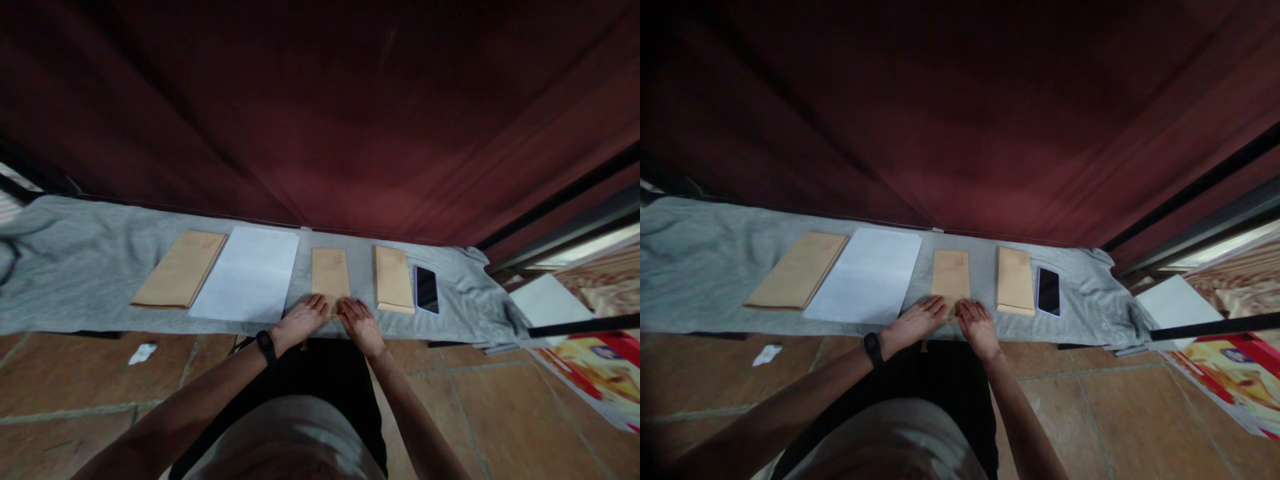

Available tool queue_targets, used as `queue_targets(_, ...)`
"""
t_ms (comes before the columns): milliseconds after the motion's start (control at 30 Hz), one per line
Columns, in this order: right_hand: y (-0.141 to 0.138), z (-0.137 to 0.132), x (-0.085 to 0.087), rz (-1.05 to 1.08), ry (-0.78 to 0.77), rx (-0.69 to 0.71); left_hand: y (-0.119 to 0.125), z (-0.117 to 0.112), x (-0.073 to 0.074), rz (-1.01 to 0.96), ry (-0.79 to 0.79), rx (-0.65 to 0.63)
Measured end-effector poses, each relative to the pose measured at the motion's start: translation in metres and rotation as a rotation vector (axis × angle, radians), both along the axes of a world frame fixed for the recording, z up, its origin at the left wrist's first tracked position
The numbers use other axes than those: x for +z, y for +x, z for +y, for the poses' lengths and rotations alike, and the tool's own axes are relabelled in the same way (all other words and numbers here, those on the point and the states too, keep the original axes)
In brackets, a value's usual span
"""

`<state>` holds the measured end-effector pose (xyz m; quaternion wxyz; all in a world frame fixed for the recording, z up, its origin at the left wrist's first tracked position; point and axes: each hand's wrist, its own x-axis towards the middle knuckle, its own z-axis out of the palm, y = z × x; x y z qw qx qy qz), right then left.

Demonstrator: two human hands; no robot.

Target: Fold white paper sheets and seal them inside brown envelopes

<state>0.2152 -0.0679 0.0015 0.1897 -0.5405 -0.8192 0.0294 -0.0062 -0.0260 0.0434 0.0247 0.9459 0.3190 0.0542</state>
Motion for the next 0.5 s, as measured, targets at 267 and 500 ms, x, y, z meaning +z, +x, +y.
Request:
queue_targets(267, -0.005, -0.007, 0.000, 0.072, 0.031, 0.003, 0.004, 0.004, 0.000, -0.052, -0.075, 0.028)
queue_targets(500, -0.012, -0.013, -0.011, 0.072, 0.043, -0.049, 0.040, 0.033, -0.024, -0.137, -0.022, 0.115)
